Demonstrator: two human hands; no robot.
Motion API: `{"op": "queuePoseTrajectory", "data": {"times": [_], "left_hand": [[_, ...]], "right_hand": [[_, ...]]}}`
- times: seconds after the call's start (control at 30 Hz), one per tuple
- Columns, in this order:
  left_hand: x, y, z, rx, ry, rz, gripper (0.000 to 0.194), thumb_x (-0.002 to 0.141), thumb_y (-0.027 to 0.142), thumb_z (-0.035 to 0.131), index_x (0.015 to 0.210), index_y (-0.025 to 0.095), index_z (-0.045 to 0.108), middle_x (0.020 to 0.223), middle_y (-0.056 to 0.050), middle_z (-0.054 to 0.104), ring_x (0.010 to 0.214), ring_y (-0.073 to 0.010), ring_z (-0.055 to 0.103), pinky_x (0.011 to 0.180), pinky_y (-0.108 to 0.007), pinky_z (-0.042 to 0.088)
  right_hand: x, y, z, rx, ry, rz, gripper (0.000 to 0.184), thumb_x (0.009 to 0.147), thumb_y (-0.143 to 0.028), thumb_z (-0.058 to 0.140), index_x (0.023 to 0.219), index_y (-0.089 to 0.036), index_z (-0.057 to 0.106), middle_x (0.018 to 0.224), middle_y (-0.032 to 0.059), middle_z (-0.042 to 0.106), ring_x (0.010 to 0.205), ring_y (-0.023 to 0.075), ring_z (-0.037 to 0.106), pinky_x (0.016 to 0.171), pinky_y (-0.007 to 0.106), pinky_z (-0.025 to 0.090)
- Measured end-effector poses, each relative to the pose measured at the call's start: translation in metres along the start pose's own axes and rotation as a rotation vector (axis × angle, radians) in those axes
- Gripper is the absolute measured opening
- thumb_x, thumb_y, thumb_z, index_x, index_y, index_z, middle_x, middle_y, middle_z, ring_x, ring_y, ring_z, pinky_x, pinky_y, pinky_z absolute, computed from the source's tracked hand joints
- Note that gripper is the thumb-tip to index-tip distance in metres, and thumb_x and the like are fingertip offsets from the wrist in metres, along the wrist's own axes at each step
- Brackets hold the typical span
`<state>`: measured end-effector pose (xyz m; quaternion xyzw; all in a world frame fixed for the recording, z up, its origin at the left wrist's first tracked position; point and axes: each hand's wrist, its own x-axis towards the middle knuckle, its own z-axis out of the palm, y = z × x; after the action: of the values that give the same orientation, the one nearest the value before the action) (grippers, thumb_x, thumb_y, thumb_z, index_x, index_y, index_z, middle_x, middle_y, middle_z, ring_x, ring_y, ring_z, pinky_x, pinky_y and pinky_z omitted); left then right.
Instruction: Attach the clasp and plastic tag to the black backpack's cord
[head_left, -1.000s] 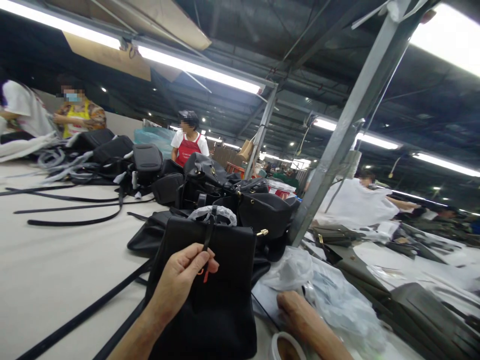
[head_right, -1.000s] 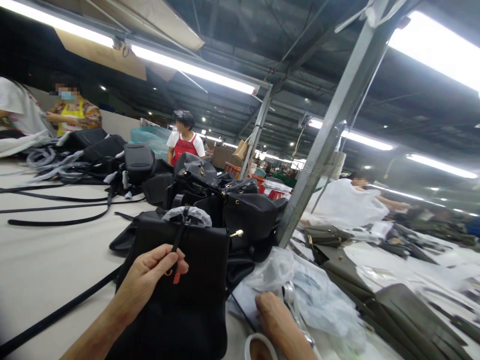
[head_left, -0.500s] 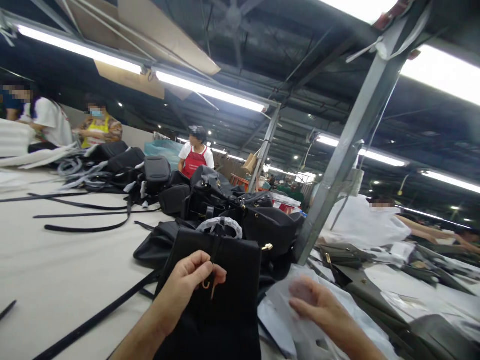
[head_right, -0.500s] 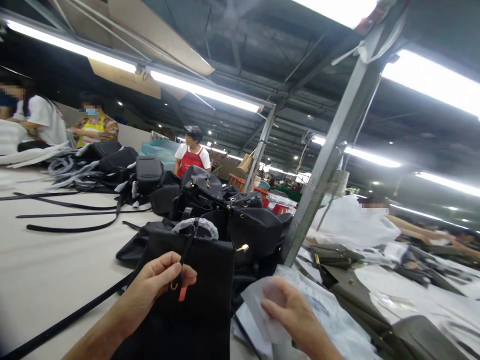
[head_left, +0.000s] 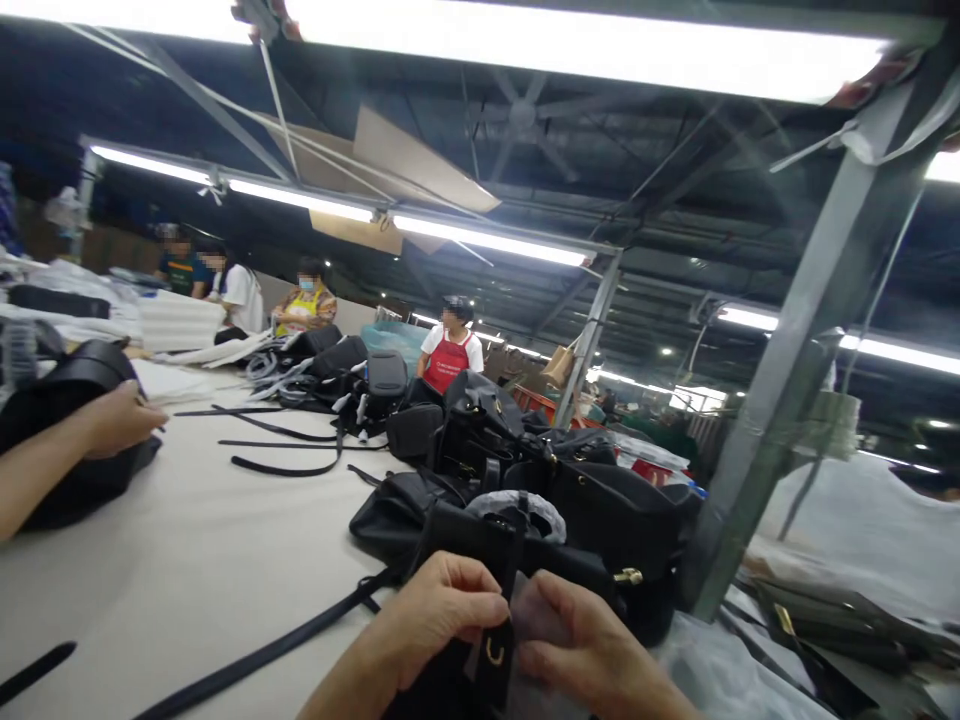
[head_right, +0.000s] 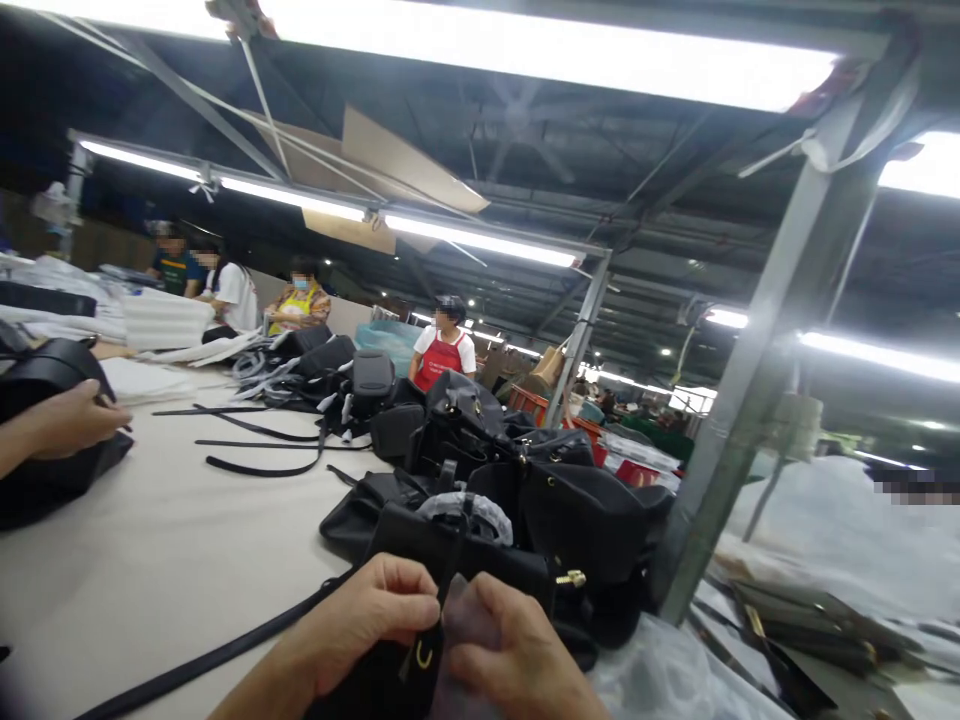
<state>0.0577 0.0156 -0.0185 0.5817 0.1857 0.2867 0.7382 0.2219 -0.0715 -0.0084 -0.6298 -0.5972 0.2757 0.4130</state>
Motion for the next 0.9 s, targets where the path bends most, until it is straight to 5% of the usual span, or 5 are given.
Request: {"op": "queuePoseTrajectory", "data": {"times": [0.1, 0.27, 0.47, 0.7, 0.9], "left_hand": [[0.0, 0.0, 0.0, 0.081, 0.097, 0.071, 0.014, 0.054, 0.025, 0.069, 0.059, 0.012, 0.067, 0.052, 0.0, 0.058, 0.052, -0.011, 0.048, 0.056, -0.025, 0.033], [0.0, 0.001, -0.002, 0.018, 0.096, 0.089, 0.017, 0.056, 0.029, 0.071, 0.058, 0.014, 0.064, 0.054, 0.002, 0.058, 0.054, -0.0102, 0.048, 0.057, -0.024, 0.034], [0.0, -0.003, -0.003, -0.092, 0.047, 0.051, 0.023, 0.055, 0.031, 0.078, 0.063, 0.014, 0.066, 0.064, -0.001, 0.064, 0.064, -0.0135, 0.056, 0.068, -0.027, 0.044], [-0.001, -0.003, -0.002, -0.051, 0.061, 0.049, 0.02, 0.058, 0.03, 0.076, 0.062, 0.014, 0.066, 0.058, 0.0, 0.062, 0.056, -0.0112, 0.053, 0.059, -0.024, 0.04], [0.002, 0.001, -0.004, -0.094, 0.065, -0.007, 0.026, 0.056, 0.033, 0.08, 0.066, 0.015, 0.065, 0.059, 0.0, 0.062, 0.052, -0.0118, 0.053, 0.052, -0.023, 0.035]], "right_hand": [[0.001, -0.001, -0.001, 0.099, -0.035, -0.014, 0.019, 0.056, -0.014, 0.06, 0.075, -0.017, 0.059, 0.065, -0.0058, 0.052, 0.059, 0.0099, 0.044, 0.052, 0.02, 0.033], [-0.002, 0.01, -0.014, 0.327, -0.019, -0.004, 0.032, 0.066, -0.038, 0.08, 0.077, -0.016, 0.06, 0.062, -0.0038, 0.058, 0.055, 0.0091, 0.047, 0.052, 0.021, 0.031], [0.0, 0.022, -0.006, 0.375, 0.119, -0.026, 0.047, 0.066, -0.058, 0.08, 0.071, -0.015, 0.062, 0.058, -0.004, 0.054, 0.054, 0.0079, 0.041, 0.052, 0.021, 0.029], [0.005, 0.016, 0.005, 0.314, 0.138, -0.081, 0.037, 0.07, -0.049, 0.078, 0.08, -0.016, 0.067, 0.068, -0.0011, 0.061, 0.062, 0.0121, 0.052, 0.057, 0.022, 0.039], [-0.005, 0.011, 0.002, 0.188, -0.097, 0.109, 0.015, 0.068, -0.023, 0.068, 0.081, -0.015, 0.066, 0.06, -0.0043, 0.06, 0.051, 0.009, 0.054, 0.048, 0.018, 0.04]]}}
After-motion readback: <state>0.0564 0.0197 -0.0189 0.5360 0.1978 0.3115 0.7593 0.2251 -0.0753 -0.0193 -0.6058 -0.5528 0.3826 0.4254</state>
